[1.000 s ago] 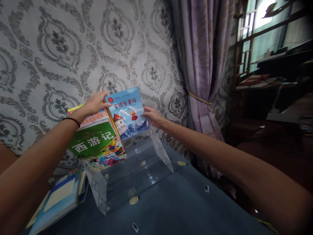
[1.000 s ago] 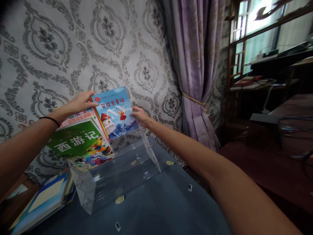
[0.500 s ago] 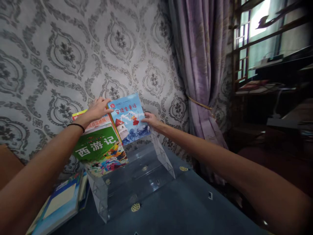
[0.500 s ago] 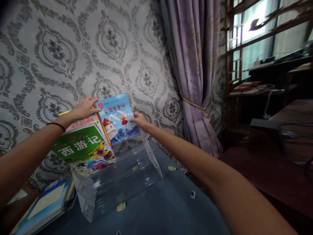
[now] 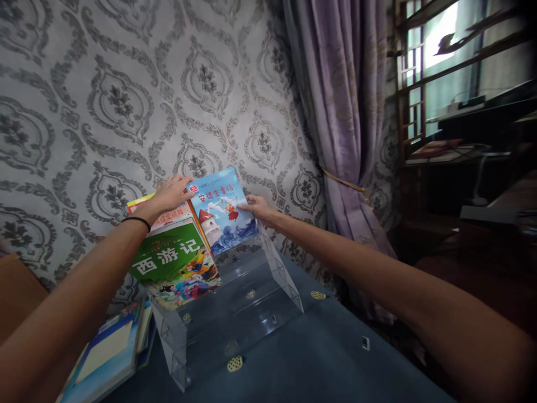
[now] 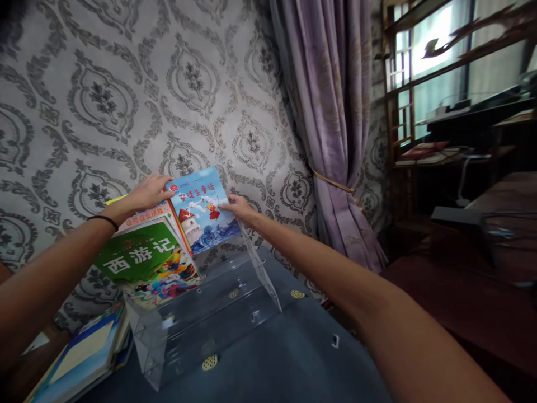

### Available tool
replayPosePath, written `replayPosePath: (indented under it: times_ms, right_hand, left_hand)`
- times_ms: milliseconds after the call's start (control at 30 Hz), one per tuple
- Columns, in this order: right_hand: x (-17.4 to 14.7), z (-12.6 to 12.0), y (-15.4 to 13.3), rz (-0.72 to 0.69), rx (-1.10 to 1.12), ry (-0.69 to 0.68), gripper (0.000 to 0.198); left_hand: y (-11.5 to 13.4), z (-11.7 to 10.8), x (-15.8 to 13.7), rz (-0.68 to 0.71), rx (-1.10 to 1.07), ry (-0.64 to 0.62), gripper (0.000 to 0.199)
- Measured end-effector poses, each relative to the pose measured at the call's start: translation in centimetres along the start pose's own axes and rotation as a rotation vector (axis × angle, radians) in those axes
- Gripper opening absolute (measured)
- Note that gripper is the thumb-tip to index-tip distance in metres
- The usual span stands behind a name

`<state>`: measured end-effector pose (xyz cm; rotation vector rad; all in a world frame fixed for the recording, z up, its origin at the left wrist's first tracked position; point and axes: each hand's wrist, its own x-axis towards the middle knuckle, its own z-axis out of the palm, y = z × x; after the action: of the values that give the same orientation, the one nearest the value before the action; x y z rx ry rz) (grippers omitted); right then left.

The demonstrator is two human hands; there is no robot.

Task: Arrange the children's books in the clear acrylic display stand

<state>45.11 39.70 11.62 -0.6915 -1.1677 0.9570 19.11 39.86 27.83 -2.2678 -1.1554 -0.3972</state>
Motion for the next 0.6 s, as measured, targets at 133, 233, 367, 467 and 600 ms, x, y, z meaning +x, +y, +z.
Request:
replayPosePath:
  times_ms: [133, 233, 367, 467, 600]
  right_hand:
    - [0.2, -0.1, 0.2, 0.004, -0.015, 0.005, 0.031]
    - [0.3, -0.2, 0.5, 0.009, -0.023, 0.014, 0.031]
    - [-0.1, -0.2, 0.5, 0.011, -0.031, 0.014, 0.026]
    - [-0.5, -0.2, 0.4, 0.006, -0.037, 0.01, 0.024]
    - [-0.7, -0.3, 0.5, -0.002, -0.047, 0.02, 0.022]
  left_hand:
    - [0.6, -0.2, -0.8, -0.057, 0.02, -0.021, 0.053]
    - [1.0, -0.4, -1.1, -0.092, 0.027, -0.022, 0.056]
    - [1.2, -0.7, -1.3, -0.103, 0.032, -0.019, 0.054]
    - [1.1, -0.7, -1.4, -0.114, 0.026, -0.033, 0.055]
    - [0.8, -0.6, -1.4, -0.133, 0.023, -0.053, 0.06]
